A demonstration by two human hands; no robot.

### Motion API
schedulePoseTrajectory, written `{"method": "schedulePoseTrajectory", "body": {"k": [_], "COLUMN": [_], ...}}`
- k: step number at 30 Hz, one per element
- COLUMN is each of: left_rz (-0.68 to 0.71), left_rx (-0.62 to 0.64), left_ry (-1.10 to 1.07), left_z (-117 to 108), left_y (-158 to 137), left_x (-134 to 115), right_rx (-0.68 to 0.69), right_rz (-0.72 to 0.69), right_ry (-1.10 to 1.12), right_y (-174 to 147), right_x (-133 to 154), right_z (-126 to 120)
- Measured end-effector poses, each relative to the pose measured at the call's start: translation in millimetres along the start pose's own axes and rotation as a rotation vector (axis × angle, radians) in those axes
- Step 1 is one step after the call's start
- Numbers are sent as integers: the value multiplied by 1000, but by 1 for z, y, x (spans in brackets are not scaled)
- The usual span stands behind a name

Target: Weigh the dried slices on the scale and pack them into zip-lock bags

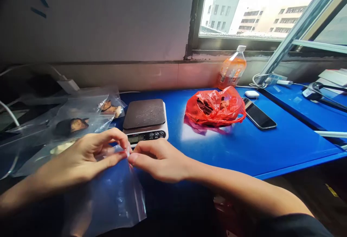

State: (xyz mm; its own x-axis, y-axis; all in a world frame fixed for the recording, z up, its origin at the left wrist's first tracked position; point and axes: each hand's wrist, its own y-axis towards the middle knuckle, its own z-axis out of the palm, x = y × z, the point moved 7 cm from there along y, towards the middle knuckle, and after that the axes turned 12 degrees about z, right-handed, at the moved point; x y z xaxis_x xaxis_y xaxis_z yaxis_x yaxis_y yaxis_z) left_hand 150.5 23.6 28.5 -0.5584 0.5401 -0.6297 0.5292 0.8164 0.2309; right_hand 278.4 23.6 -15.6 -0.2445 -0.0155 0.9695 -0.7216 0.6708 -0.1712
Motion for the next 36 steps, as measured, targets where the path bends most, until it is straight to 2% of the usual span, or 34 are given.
{"method": "schedulePoseTrajectory", "body": {"k": [2,4,7,12,16,20,26,30,33,36], "left_rz": [13,21,52,218,326,416,589,714,625,499], "left_rx": [91,86,67,108,165,223,65,95,132,72], "left_ry": [-25,-23,-24,-31,15,210,430,429,370,335], "left_z": [11,13,13,15,13,14,13,10,5,-4], "left_y": [5,8,8,9,10,10,13,5,2,2], "left_x": [-3,-2,-2,-9,-14,-17,-25,-35,-29,-20], "right_rx": [-10,-16,54,138,84,25,-148,-209,-176,-216], "right_rz": [52,105,168,175,133,87,2,62,72,-91], "right_ry": [39,95,231,351,271,156,18,-75,-82,-91], "right_y": [2,4,5,9,15,22,20,23,21,7], "right_x": [-7,-13,-19,-22,-25,-23,-15,-20,-18,5], "right_z": [0,-4,-5,0,-2,-2,-10,-29,-33,-29]}}
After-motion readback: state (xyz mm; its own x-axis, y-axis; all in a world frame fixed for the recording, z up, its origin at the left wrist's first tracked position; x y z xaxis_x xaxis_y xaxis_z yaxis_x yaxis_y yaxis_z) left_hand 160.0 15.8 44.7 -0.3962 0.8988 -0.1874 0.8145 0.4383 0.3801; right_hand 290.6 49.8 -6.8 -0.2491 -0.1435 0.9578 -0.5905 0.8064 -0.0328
